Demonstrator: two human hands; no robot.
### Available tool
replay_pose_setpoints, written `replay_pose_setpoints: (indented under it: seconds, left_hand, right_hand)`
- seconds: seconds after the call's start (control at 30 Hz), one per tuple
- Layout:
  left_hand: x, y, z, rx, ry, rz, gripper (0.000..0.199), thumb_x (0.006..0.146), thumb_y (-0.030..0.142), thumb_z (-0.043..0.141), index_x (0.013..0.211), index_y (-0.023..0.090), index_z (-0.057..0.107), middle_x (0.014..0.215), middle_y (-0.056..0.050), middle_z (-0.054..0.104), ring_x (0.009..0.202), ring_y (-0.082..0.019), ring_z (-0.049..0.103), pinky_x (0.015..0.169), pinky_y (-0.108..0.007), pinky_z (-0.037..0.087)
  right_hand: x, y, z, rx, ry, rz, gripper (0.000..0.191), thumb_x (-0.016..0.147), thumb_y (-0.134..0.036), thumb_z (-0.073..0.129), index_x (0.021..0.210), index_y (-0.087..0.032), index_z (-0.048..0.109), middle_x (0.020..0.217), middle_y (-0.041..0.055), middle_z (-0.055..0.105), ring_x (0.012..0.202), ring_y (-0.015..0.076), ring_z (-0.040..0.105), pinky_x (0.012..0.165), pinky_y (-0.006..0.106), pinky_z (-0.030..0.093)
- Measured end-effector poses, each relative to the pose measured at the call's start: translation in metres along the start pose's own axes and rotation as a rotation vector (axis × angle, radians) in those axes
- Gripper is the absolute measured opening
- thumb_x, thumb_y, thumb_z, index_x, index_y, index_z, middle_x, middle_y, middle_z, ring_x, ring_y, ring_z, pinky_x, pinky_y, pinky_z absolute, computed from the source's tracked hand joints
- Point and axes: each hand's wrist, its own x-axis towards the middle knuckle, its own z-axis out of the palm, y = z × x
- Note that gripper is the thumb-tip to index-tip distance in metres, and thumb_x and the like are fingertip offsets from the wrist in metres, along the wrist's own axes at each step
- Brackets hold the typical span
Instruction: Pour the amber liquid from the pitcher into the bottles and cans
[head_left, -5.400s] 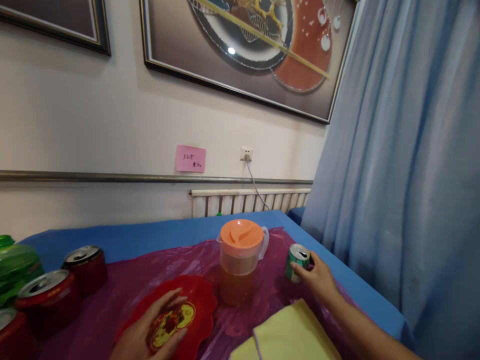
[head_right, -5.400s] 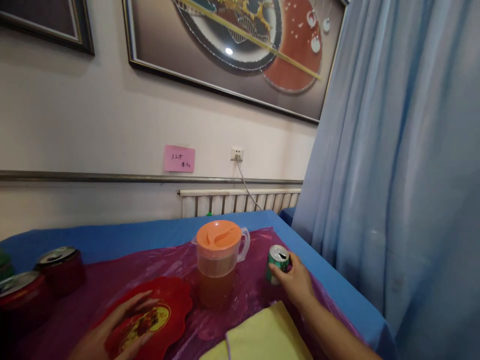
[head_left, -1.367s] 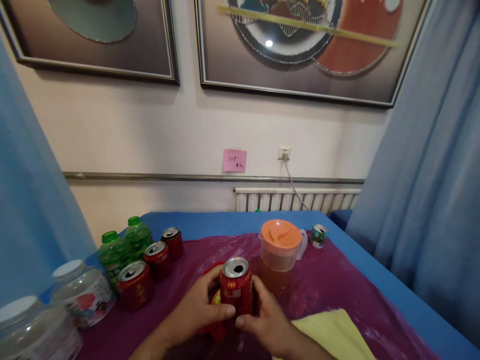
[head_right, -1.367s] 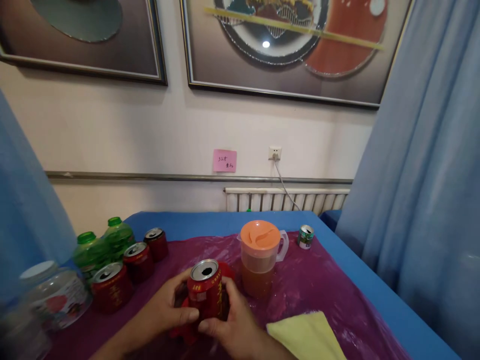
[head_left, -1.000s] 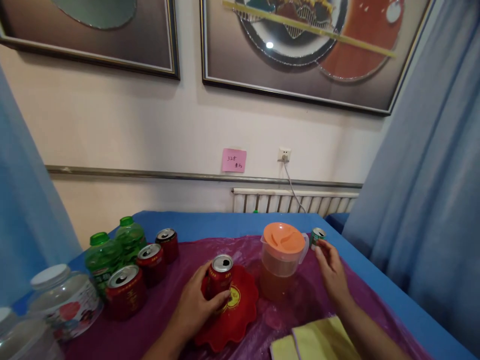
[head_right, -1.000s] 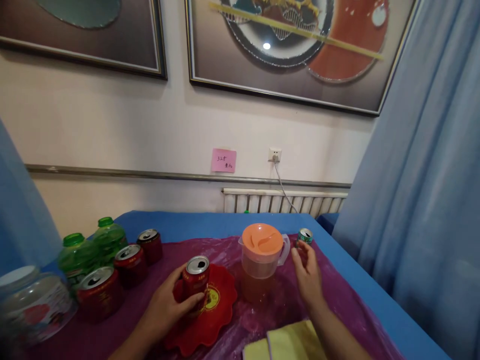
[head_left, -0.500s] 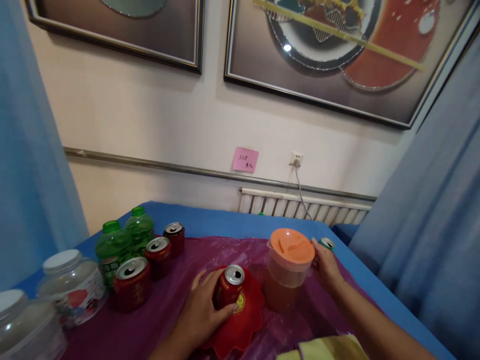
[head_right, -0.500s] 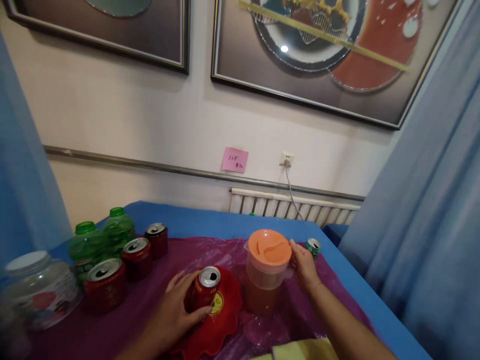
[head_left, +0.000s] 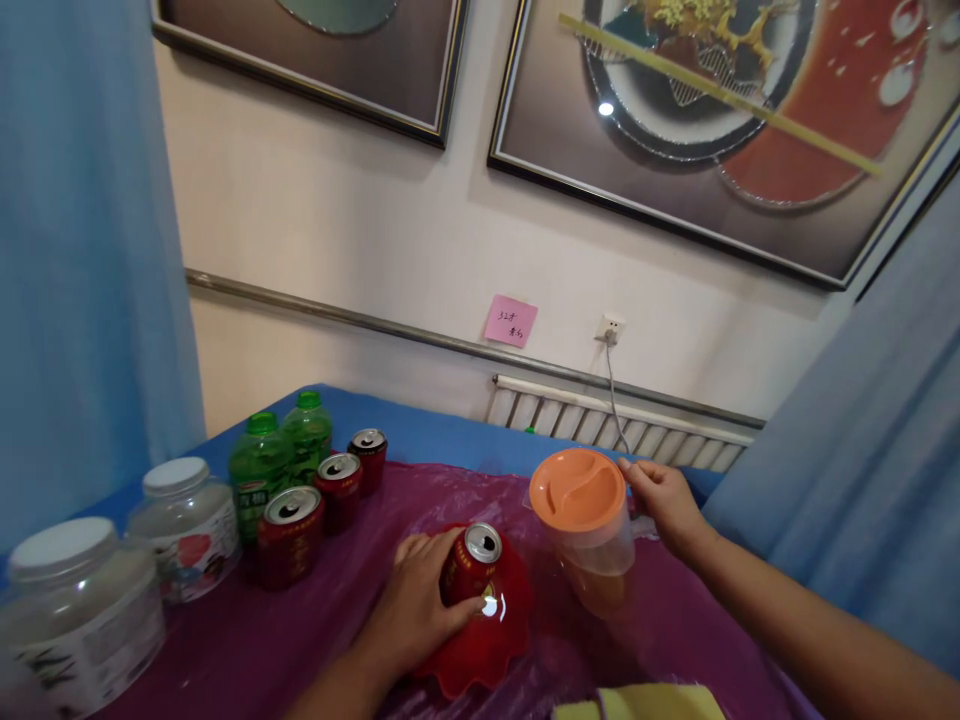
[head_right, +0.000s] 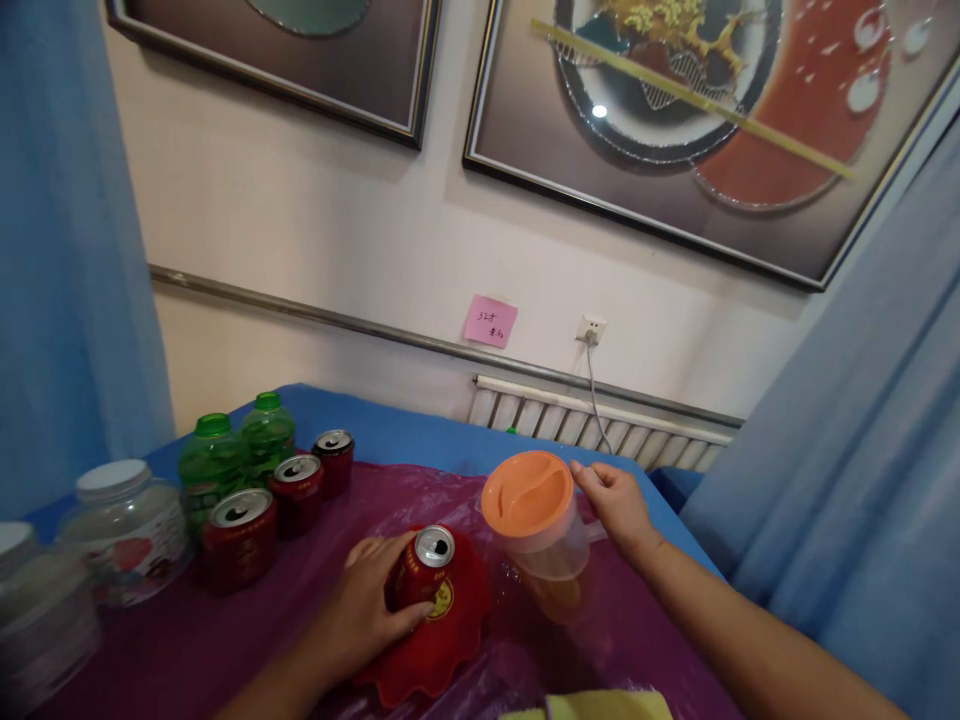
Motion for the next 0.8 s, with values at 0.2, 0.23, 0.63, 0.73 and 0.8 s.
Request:
replay_pose_setpoints:
  seconds: [0.2, 0.23, 0.63, 0.73, 0.8]
  left_hand:
    - [-0.002, 0.003, -0.001, -0.005, 0.002, -0.011, 0.066, 0.070, 0.039, 0.079, 0.131, 0.024, 0.059, 0.129, -0.012, 0.071, 0.121, -0.036, 0.063, 0.116, -0.061, 0.029]
    - [-0.002, 0.003, -0.001, -0.008, 0.000, -0.012, 0.068, 0.070, 0.039, 0.079, 0.133, 0.024, 0.058, 0.130, -0.012, 0.071, 0.122, -0.036, 0.063, 0.116, -0.061, 0.028]
    - [-0.005, 0.005, 0.001, 0.004, -0.072, -0.020, 0.071, 0.067, 0.035, 0.082, 0.132, 0.025, 0.057, 0.135, -0.009, 0.068, 0.126, -0.035, 0.060, 0.119, -0.058, 0.026]
    - [-0.005, 0.008, -0.001, -0.006, -0.102, -0.028, 0.070, 0.067, 0.033, 0.081, 0.133, 0.026, 0.057, 0.137, -0.008, 0.067, 0.128, -0.034, 0.058, 0.120, -0.056, 0.023]
    - [-0.005, 0.009, -0.002, -0.015, -0.119, -0.024, 0.070, 0.067, 0.032, 0.082, 0.132, 0.028, 0.057, 0.138, -0.007, 0.066, 0.129, -0.033, 0.058, 0.120, -0.056, 0.022]
  right_hand:
    - [-0.002, -0.022, 0.001, -0.167, -0.112, -0.018, 0.061, 0.070, -0.072, 0.067, 0.049, -0.024, 0.036, 0.046, -0.0058, 0.032, 0.046, 0.0090, 0.028, 0.042, 0.023, 0.023]
    - [-0.003, -0.025, 0.002, -0.186, -0.121, -0.026, 0.061, 0.070, -0.072, 0.067, 0.048, -0.024, 0.034, 0.046, -0.0057, 0.032, 0.045, 0.0090, 0.028, 0.041, 0.023, 0.022]
    - [-0.001, -0.026, 0.011, -0.352, -0.254, -0.150, 0.060, 0.079, -0.070, 0.059, 0.053, -0.025, 0.028, 0.051, -0.0070, 0.024, 0.048, 0.0091, 0.025, 0.045, 0.024, 0.023]
    - [0.000, -0.025, 0.012, -0.358, -0.269, -0.156, 0.059, 0.079, -0.068, 0.059, 0.054, -0.025, 0.028, 0.054, -0.0068, 0.023, 0.051, 0.0092, 0.024, 0.046, 0.024, 0.023]
    - [0.000, -0.025, 0.012, -0.375, -0.270, -0.164, 0.058, 0.080, -0.067, 0.060, 0.055, -0.025, 0.028, 0.055, -0.0066, 0.023, 0.052, 0.0094, 0.024, 0.047, 0.024, 0.023]
